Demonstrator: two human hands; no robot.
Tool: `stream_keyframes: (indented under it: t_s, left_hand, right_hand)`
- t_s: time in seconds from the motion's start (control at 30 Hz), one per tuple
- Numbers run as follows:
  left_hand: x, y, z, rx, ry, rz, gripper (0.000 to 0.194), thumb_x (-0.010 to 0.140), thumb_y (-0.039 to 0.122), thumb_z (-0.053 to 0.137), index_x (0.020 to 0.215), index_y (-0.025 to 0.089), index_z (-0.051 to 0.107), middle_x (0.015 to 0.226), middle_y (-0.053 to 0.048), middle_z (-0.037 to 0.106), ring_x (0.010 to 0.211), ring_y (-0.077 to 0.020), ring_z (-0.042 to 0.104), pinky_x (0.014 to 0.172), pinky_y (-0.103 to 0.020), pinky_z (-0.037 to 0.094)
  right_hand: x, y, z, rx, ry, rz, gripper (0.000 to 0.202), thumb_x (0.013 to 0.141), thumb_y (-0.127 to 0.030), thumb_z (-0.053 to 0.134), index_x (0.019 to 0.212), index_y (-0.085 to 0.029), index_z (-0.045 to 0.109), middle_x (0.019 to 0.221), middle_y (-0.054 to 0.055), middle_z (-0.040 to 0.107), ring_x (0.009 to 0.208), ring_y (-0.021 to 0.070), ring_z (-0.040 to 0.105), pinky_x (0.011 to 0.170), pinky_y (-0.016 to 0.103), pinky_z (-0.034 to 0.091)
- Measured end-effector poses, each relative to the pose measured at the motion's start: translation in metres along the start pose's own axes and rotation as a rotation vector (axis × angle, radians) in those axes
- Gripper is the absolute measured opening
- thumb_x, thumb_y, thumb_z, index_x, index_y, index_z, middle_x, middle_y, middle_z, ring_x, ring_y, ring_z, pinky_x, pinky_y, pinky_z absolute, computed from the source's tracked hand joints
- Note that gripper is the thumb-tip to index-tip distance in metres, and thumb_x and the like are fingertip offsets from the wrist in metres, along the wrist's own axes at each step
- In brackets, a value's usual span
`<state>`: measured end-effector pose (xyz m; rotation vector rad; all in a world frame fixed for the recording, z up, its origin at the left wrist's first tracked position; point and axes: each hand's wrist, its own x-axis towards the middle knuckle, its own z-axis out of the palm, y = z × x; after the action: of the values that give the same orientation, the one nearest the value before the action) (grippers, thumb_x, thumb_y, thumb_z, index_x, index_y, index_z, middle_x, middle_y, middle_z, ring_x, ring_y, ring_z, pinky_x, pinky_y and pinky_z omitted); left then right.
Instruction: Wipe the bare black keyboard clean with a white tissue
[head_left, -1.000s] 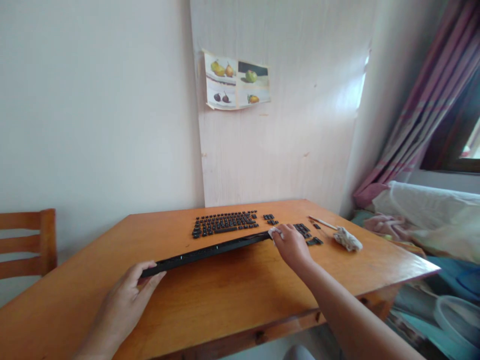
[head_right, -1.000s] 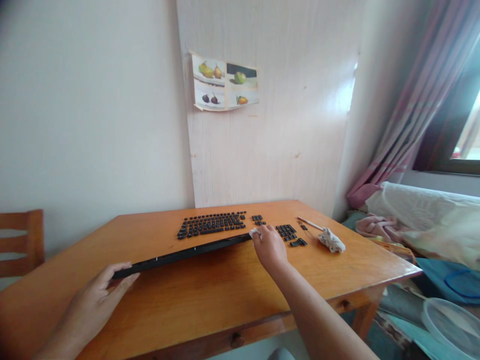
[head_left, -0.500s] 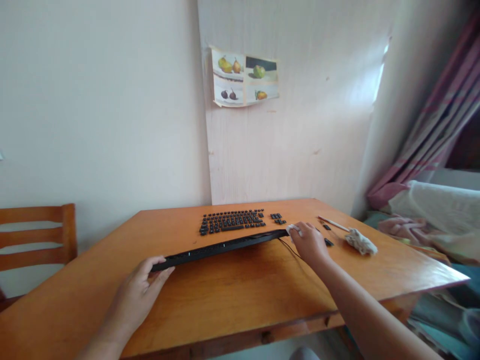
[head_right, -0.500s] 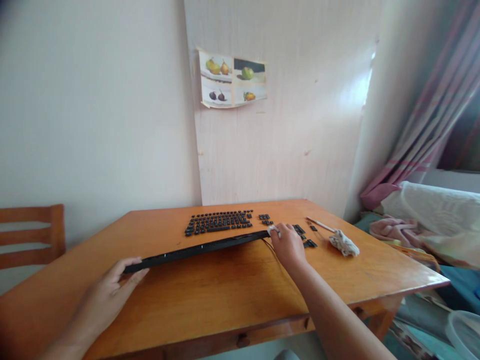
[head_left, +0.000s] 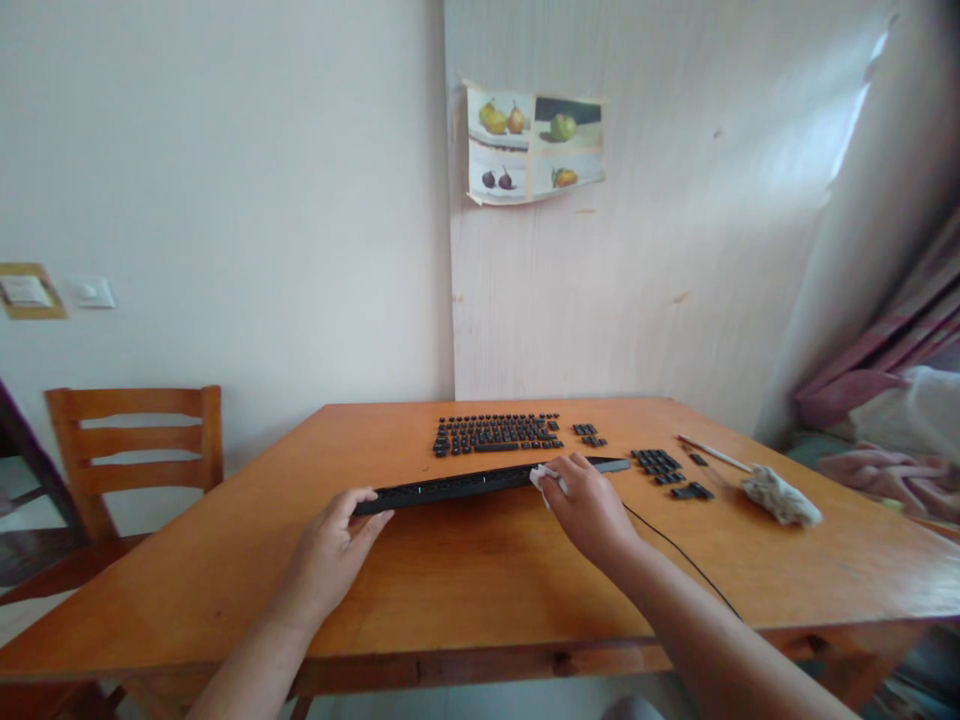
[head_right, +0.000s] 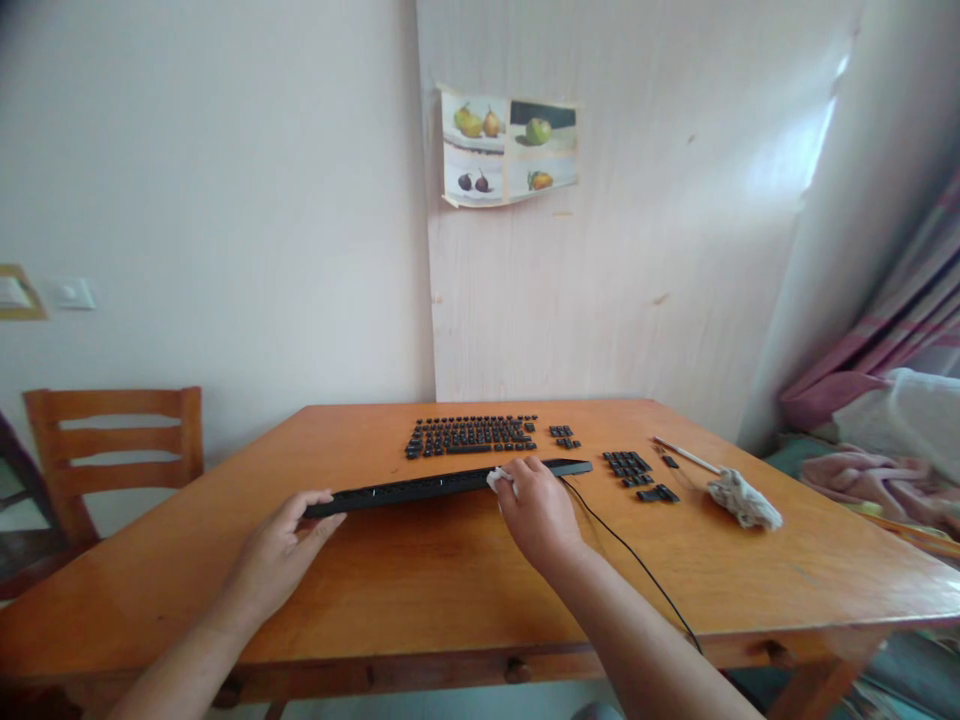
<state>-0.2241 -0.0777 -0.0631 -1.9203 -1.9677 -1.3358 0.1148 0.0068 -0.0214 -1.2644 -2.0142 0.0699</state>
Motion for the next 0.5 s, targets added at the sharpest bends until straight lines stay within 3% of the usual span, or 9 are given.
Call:
stream_keyframes:
  t_s: [0.1, 0.3, 0.5]
  left_hand:
    - [0.0, 0.001, 0.0, -0.011, -0.016, -0.015, 0.035, 0.085, 0.049, 0.057, 0.107, 0.023, 0.059, 0.114, -0.009, 0.068, 0.108, -0.0238, 0.064, 0.095, -0.04, 0.049]
    - [0.0, 0.0, 0.0, -0.046, -0.062, -0.04, 0.033, 0.084, 0.049, 0.058, 0.105, 0.024, 0.058, 0.119, -0.009, 0.068, 0.112, -0.0236, 0.063, 0.099, -0.041, 0.047]
    - [-0.002, -0.006, 0.007, -0.045, -0.099, -0.026, 0.035, 0.081, 0.046, 0.061, 0.107, 0.022, 0.06, 0.123, -0.011, 0.067, 0.111, -0.0241, 0.064, 0.097, -0.039, 0.049]
  right_hand:
    - [-0.002, 0.003, -0.004, 0.046, -0.019, -0.001, 0.022, 0.092, -0.032, 0.048, 0.092, -0.021, 0.068, 0.089, 0.005, 0.065, 0.084, 0.0179, 0.06, 0.074, 0.026, 0.039]
    - [-0.013, 0.036, -0.001, 0.028, -0.055, 0.034, 0.034, 0.088, -0.029, 0.051, 0.118, -0.018, 0.063, 0.113, 0.01, 0.067, 0.102, 0.0223, 0.061, 0.087, 0.03, 0.041]
    - [-0.019, 0.047, 0.005, 0.008, -0.088, 0.076, 0.025, 0.089, -0.032, 0.05, 0.106, -0.019, 0.064, 0.102, 0.009, 0.068, 0.093, 0.0219, 0.062, 0.08, 0.03, 0.041]
